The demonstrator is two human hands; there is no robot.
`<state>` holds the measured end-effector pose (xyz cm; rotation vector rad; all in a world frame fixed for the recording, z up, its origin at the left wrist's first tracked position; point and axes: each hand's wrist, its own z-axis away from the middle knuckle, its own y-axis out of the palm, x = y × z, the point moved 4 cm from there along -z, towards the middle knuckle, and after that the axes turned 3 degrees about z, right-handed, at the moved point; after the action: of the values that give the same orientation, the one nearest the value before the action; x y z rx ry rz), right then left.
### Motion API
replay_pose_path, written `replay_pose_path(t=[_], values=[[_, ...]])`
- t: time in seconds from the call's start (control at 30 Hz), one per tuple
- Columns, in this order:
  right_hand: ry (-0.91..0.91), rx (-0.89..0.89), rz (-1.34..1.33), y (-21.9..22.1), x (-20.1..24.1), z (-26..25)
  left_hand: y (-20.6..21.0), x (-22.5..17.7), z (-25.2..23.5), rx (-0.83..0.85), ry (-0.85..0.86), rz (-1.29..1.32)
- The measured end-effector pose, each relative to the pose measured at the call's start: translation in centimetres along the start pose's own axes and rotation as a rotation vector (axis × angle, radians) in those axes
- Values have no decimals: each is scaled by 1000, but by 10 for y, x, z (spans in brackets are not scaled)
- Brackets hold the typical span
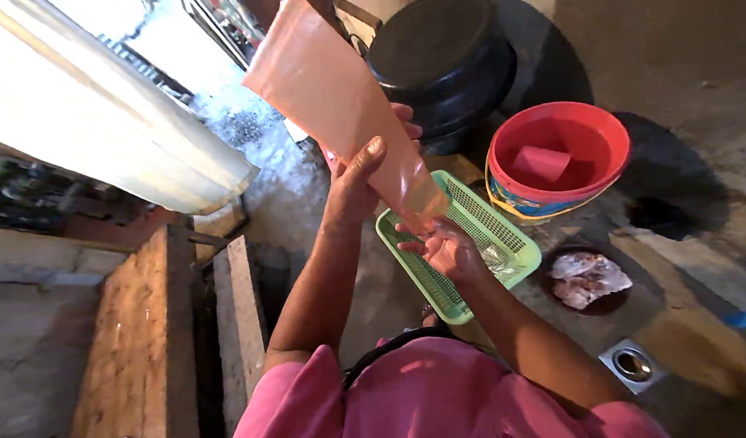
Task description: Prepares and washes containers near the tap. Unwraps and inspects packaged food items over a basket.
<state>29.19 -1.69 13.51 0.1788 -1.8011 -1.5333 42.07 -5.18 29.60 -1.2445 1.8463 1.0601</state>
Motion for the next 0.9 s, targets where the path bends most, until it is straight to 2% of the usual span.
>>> replay_pose_path(t=[0.37,0.9], values=[[28,-54,-118,8,6,5,21,-8,-3,9,36,-55],[25,-93,-102,8,10,13,33,-14,0,-26,53,-37]])
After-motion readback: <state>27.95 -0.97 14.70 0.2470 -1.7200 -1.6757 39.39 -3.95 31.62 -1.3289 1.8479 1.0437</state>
